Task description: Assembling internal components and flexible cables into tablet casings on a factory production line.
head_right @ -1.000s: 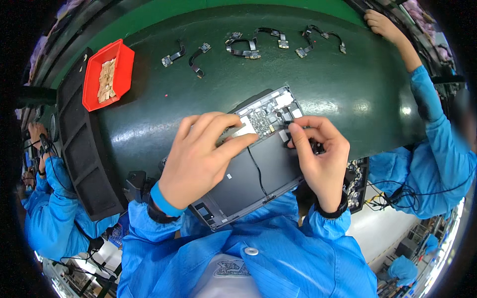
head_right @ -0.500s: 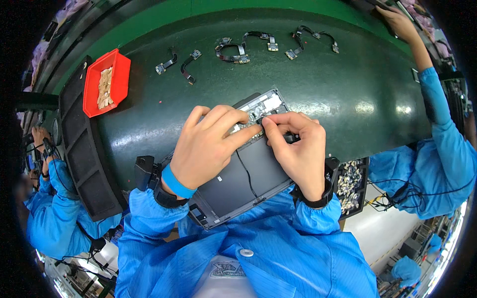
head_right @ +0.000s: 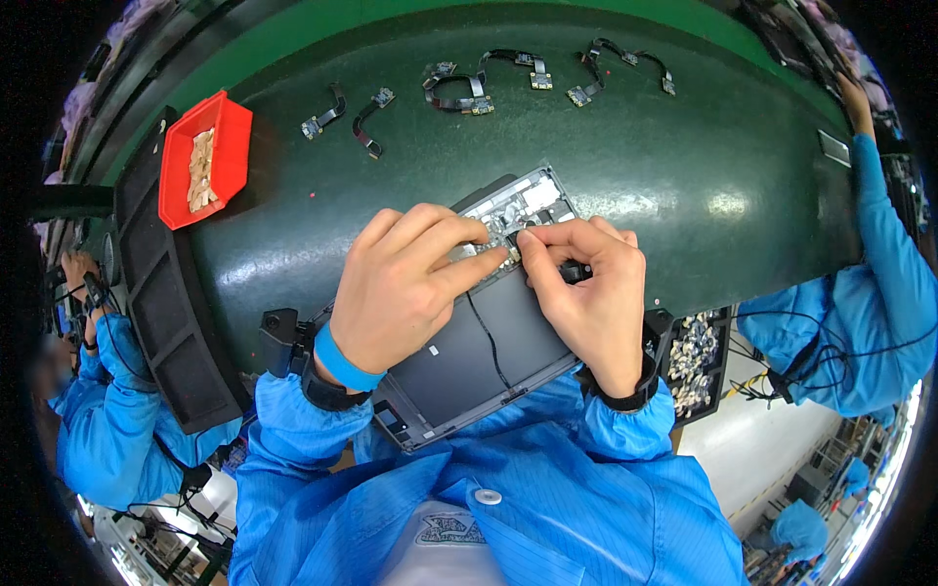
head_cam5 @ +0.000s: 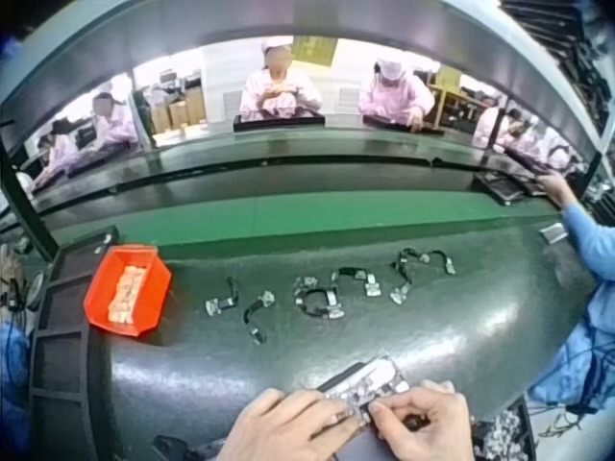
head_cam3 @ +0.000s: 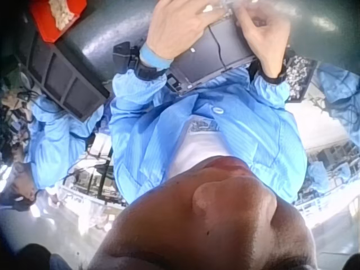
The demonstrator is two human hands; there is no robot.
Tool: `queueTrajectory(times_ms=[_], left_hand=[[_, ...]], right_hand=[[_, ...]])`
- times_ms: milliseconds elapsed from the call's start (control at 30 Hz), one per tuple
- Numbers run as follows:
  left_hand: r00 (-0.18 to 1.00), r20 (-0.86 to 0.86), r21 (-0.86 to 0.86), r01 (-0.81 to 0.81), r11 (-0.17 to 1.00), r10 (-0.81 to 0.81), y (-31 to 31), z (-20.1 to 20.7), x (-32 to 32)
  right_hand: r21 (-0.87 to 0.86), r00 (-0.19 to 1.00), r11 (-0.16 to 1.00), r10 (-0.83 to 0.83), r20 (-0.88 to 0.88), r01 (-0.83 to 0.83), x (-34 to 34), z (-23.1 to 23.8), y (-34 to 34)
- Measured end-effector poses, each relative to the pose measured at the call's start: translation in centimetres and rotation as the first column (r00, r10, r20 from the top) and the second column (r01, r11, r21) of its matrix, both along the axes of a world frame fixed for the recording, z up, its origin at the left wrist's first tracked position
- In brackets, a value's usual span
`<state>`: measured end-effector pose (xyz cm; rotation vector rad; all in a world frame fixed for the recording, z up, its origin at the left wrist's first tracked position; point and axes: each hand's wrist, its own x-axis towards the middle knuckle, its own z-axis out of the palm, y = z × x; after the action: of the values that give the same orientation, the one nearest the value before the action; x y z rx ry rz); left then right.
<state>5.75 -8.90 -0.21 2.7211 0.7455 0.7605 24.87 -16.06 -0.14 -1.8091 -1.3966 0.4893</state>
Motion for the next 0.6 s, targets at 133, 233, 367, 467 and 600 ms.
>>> queueTrajectory(times_ms=[133, 233, 367, 467, 600], left_hand=[[1.000, -0.002, -0.003, -0.001, 1.000, 0.001, -0.05, 0.10, -0.05], [1.000, -0.005, -0.003, -0.004, 1.000, 0.004, -0.05, 0.14, -0.02], [1.000, -0.006, -0.007, -0.001, 1.000, 0.001, -0.03, 0.08, -0.05], [1.000, -0.008, 0.004, -0.005, 1.000, 0.005, -0.13, -0.06, -0.01], [1.000, -0.014, 0.012, -0.013, 1.000, 0.014, -0.10, 0.03, 0.08]], right_hand=[[0.022, 0.998, 1.000, -0.001, 0.062, 0.000, -0.14, -0.02, -0.03], [0.020, 0.996, 1.000, 0.007, 0.089, -0.008, -0.25, 0.05, -0.13], [0.030, 0.994, 0.999, 0.027, 0.104, -0.030, -0.33, 0.06, -0.16], [0.021, 0.994, 0.999, 0.037, 0.100, -0.040, -0.28, -0.01, -0.22], [-0.007, 0.995, 0.998, 0.061, 0.076, -0.060, -0.10, 0.30, -0.04]])
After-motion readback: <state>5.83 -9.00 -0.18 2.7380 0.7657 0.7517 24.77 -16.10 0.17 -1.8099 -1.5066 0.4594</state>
